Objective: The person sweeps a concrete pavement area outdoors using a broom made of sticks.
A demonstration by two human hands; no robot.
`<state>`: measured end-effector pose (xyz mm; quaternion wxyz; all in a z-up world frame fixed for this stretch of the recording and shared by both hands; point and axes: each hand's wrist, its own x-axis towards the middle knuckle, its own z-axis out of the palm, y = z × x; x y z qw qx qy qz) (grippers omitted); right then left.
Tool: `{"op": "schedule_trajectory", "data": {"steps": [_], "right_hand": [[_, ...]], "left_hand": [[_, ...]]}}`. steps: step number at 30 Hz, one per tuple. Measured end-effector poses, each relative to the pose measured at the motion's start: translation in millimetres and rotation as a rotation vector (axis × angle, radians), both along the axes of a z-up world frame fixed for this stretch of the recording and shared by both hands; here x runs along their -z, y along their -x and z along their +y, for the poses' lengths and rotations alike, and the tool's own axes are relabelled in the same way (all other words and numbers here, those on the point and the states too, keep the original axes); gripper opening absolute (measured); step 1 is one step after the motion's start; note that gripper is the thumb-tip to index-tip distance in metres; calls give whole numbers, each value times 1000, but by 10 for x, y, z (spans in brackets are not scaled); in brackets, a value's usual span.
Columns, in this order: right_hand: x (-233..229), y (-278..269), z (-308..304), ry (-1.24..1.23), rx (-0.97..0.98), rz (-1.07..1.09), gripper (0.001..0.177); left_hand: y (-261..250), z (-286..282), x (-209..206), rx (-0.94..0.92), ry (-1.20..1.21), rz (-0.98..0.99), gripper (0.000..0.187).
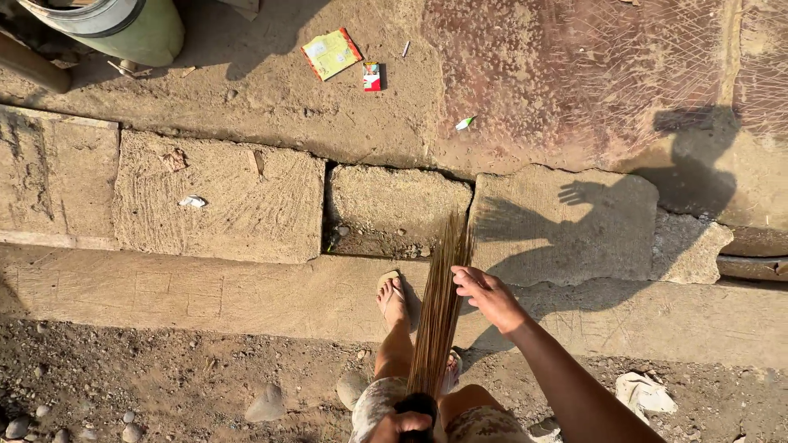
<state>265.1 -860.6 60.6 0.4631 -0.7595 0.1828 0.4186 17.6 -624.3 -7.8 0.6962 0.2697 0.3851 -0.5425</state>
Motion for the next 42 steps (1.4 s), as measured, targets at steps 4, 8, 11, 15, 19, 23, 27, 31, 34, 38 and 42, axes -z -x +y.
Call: {"op": "schedule_trajectory", "data": {"steps": [4, 8, 11, 15, 19, 23, 27, 31, 34, 38, 42], "right_hand": [[-108, -31, -109, 50, 43, 11, 64], [-181, -37, -307, 21, 171, -6, 61], [-244, 216, -429, 29, 246, -3, 63], [-261, 405, -504, 73, 301, 43, 66], [-234, 630, -590, 65, 286, 56, 67], [-177, 758, -653, 72, 297, 68, 68], [-158, 818, -723, 81, 316, 75, 68], [-140, 816, -680, 101, 295, 90, 66], [-105, 789, -644, 101, 244, 68, 63], [-39, 776, -563, 64, 245, 63, 62], [-88, 634, -403, 65, 206, 60, 62]], "left_hand": [[-192, -471, 112, 16, 113, 540, 46], [-1361, -312, 93, -168, -357, 371, 40], [-1857, 105, 81, -291, -218, 108, 55], [-1156, -166, -324, -156, -488, -9, 73], [-1044, -340, -353, 34, -468, -403, 94], [-1372, -538, -126, -114, -443, 283, 75], [-527, -738, -329, -135, -375, -71, 67], [-952, -575, -262, -43, -332, 68, 62], [-1687, -207, -300, -47, -438, 57, 59], [-1524, 90, -339, 55, -528, -367, 58], [-1156, 208, -107, 71, -411, -212, 60]]}}
